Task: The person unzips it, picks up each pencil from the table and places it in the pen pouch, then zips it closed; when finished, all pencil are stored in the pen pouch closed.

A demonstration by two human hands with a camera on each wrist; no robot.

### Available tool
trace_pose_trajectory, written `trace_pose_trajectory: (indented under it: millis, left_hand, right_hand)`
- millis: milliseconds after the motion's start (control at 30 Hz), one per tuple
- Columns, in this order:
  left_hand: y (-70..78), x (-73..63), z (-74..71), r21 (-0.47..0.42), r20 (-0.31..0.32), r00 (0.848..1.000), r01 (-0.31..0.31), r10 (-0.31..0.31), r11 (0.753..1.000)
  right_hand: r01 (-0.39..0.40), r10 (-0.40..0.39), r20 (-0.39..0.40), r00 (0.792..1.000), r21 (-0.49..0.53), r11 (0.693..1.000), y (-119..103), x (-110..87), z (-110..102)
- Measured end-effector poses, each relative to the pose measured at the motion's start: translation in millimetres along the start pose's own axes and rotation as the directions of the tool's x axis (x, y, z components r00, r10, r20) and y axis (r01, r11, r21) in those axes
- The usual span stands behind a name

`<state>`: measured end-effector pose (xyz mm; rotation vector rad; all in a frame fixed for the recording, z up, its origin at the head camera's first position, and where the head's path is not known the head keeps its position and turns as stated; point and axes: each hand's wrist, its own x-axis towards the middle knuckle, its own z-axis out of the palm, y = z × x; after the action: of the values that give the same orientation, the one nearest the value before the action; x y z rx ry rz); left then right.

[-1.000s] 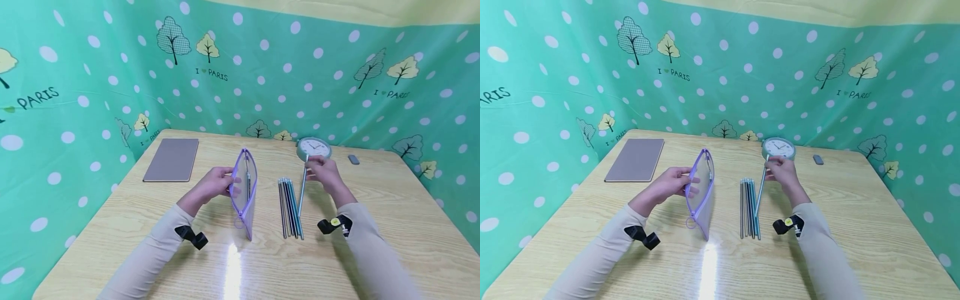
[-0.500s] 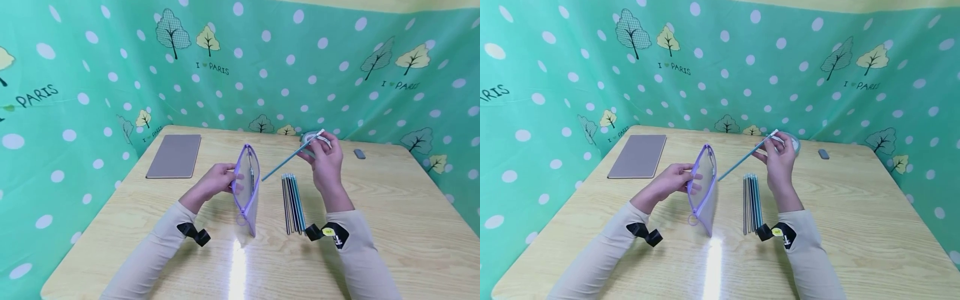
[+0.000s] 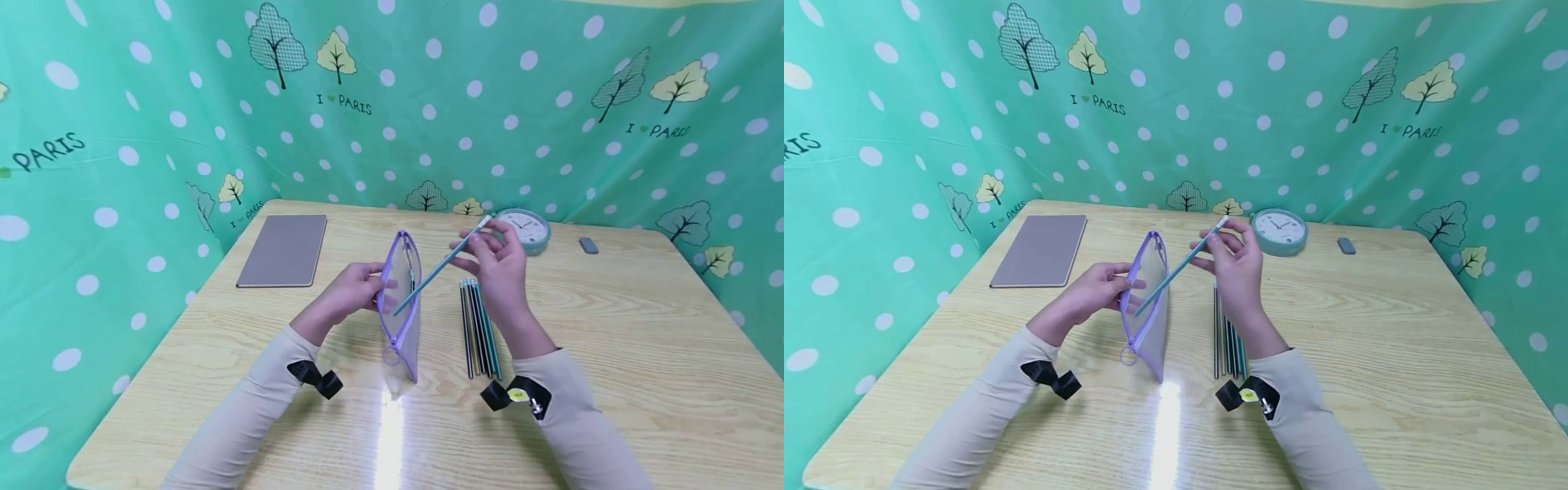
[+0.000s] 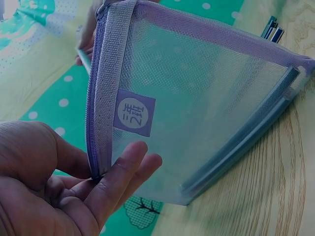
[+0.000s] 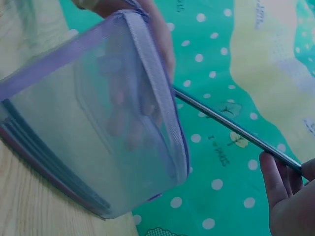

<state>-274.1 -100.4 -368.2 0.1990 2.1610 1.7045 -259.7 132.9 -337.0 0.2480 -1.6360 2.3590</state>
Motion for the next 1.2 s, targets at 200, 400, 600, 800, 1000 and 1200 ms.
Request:
trace_pose_trajectory:
  millis: [200, 400, 600, 800, 1000, 1200]
  left_hand:
    - [0.5, -0.6, 0.7, -0.013, -0.007, 1.0, 0.004, -0.004, 1.0]
    - [0.4, -2.4, 1.4, -0.005, -0.003, 1.0, 0.001, -0.001, 1.0]
    - [-0.1, -3.1, 2.2, -0.008, -0.012, 1.0, -0.005, 0.005, 1.0]
    - [0.1, -3.0, 1.8, 0.005, -0.02, 1.0, -0.01, 0.01, 1.0]
    - [0.1, -2.4, 2.0, 0.005, -0.017, 1.0, -0.01, 0.01, 1.0]
    - [0.1, -1.3, 2.1, 0.002, -0.013, 1.0, -0.019, 0.019, 1.0]
  right_hand:
    - [0.043, -0.037, 0.06, 0.998, -0.094, 0.995, 4.4, -12.4, 12.6]
    - [0.067, -0.056, 0.08, 0.995, -0.138, 0.988, 7.1, -16.7, 14.7]
    - [0.114, -0.069, 0.154, 0.986, -0.305, 0.946, 8.9, -19.5, 16.3]
    - [0.106, -0.019, 0.207, 0.978, -0.421, 0.901, 11.3, -21.3, 17.8]
    - [0.115, -0.022, 0.208, 0.978, -0.446, 0.888, 11.7, -21.8, 17.9]
    - [0.155, -0.031, 0.253, 0.967, -0.487, 0.859, 12.0, -24.7, 19.1]
